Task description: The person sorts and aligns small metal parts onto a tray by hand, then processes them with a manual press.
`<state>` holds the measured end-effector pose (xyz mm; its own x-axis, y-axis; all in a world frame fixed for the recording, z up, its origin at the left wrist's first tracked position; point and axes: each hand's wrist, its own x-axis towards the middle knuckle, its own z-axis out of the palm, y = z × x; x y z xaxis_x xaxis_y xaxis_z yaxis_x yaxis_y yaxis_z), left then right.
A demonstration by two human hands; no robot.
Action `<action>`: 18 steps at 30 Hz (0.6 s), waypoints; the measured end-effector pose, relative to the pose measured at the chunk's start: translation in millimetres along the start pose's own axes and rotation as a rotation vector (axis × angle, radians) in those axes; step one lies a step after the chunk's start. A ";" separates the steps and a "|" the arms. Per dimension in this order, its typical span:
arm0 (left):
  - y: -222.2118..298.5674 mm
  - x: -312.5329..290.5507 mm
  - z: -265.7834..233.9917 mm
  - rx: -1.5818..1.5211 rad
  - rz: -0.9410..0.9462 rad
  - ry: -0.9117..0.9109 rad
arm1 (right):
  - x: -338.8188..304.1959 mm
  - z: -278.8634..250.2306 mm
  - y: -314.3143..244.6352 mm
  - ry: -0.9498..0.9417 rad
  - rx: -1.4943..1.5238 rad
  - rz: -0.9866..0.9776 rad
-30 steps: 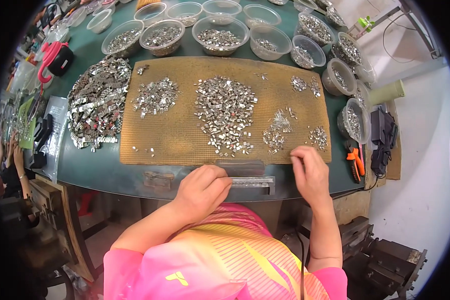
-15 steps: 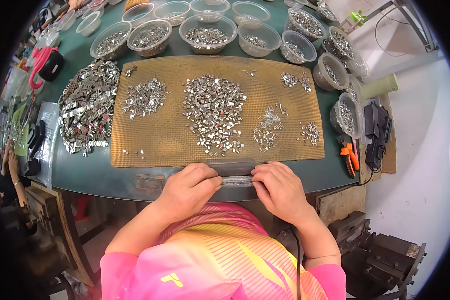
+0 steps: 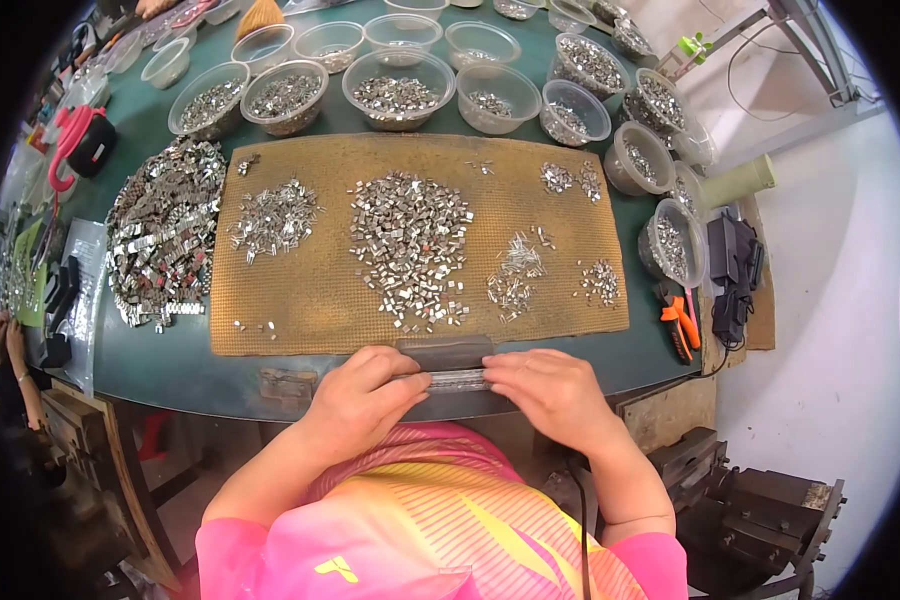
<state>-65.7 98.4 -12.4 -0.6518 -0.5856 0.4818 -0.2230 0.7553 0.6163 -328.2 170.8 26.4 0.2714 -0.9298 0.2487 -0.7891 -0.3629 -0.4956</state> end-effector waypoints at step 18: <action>-34.3 3.1 -58.7 0.191 -0.051 0.118 | 23.6 8.6 19.0 0.072 -0.162 0.103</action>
<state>-17.6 53.5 4.5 -0.5496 -0.6464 0.5293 -0.3943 0.7592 0.5178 -332.0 141.4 15.7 0.1495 -0.9526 0.2651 -0.8903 -0.2463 -0.3829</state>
